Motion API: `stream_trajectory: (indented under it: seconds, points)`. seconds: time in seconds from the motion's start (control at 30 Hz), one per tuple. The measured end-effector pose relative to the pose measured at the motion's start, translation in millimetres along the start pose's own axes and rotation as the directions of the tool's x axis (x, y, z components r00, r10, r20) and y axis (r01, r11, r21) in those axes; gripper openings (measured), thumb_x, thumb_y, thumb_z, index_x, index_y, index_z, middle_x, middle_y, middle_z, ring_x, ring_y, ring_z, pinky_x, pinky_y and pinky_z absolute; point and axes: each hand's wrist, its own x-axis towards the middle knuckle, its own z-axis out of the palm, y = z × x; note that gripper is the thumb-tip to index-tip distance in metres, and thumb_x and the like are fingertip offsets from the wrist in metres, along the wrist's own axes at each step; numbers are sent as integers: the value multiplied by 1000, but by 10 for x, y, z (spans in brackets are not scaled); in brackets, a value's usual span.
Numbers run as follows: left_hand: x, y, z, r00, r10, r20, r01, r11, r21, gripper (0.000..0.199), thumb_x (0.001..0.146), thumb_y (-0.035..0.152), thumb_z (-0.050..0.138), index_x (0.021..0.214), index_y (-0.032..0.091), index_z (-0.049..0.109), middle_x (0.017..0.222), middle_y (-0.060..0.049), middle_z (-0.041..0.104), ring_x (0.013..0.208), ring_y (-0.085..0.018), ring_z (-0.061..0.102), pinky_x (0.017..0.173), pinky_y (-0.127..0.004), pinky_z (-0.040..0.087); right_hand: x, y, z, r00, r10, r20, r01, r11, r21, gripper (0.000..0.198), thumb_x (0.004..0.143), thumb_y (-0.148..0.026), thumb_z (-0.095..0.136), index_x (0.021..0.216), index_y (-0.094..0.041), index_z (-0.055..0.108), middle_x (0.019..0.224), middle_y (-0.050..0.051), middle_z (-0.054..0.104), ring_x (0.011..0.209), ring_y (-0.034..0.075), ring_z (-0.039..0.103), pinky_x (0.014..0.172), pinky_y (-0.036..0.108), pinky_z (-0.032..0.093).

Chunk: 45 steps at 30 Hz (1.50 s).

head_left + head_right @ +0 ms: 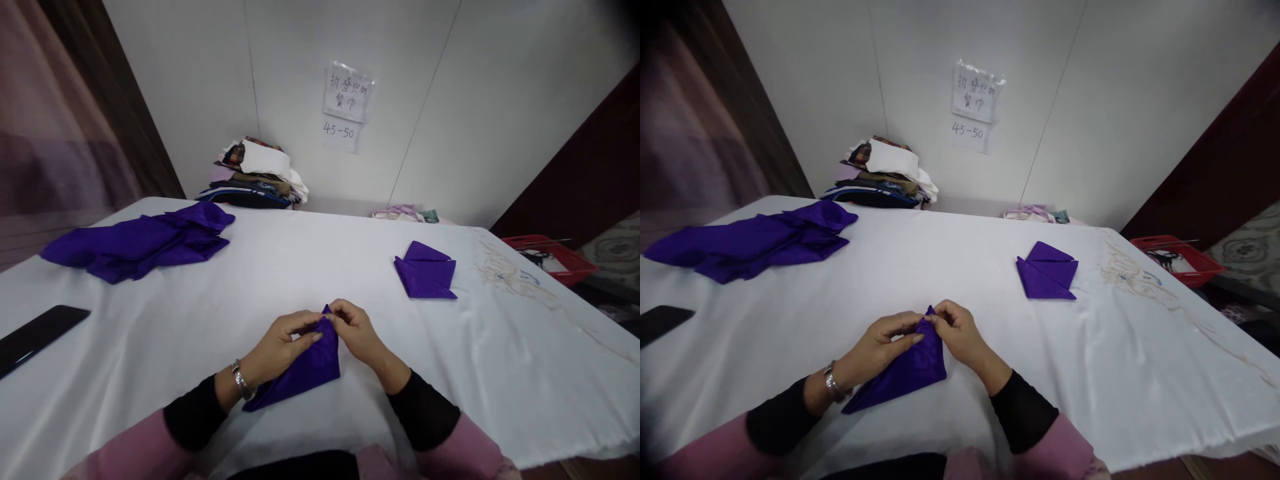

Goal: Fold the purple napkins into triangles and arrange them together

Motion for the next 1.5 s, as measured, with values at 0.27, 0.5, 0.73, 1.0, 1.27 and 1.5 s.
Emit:
stream_trajectory:
  seconds: [0.27, 0.5, 0.73, 1.0, 1.27, 1.5]
  points:
    - [16, 12, 52, 987, -128, -100, 121, 990, -75, 16, 80, 34, 55, 83, 19, 60, 76, 2, 59, 71, -12, 53, 66, -25, 45, -24, -15, 5, 994, -89, -62, 82, 991, -106, 12, 80, -29, 54, 72, -20, 54, 65, -2, 49, 58, 11, 43, 56, 24, 38]
    - [32, 59, 93, 974, -195, -119, 171, 968, -186, 16, 79, 34, 55, 79, 18, 56, 70, 3, 55, 64, -10, 49, 60, -23, 43, -27, -46, 0, 991, -125, -44, 120, 988, -101, 9, 79, -25, 56, 71, -20, 57, 66, -2, 50, 60, 11, 44, 57, 25, 38]
    - [45, 74, 113, 966, -218, -140, 182, 956, -230, 15, 78, 32, 56, 78, 18, 52, 69, 4, 52, 63, -9, 46, 58, -22, 40, -34, -55, -32, 994, -110, -2, 110, 992, -61, 10, 80, -27, 56, 73, -20, 59, 68, -1, 51, 62, 12, 45, 59, 25, 38]
    - [51, 59, 128, 955, -229, -188, 184, 955, -232, 19, 78, 36, 58, 75, 18, 51, 65, 5, 49, 59, -9, 43, 56, -22, 38, -47, -111, -73, 986, -142, 85, 146, 989, -37, 12, 80, -31, 58, 84, -21, 63, 76, 1, 50, 67, 13, 44, 61, 27, 38]
    - [86, 39, 144, 952, -223, -209, 163, 949, -270, 25, 75, 35, 60, 95, 21, 56, 82, 1, 63, 75, -13, 57, 69, -27, 45, -23, -52, -40, 989, -144, 24, 145, 986, -85, 11, 82, -29, 55, 82, -21, 62, 77, 1, 54, 69, 13, 49, 62, 27, 41]
    - [146, 6, 157, 919, -270, -286, 201, 948, -248, 19, 75, 35, 58, 86, 19, 59, 77, 1, 64, 70, -14, 58, 65, -26, 45, -4, 46, 9, 942, -264, -210, 223, 954, -199, 17, 77, -25, 61, 93, -23, 56, 98, 5, 58, 92, 18, 55, 78, 33, 46]
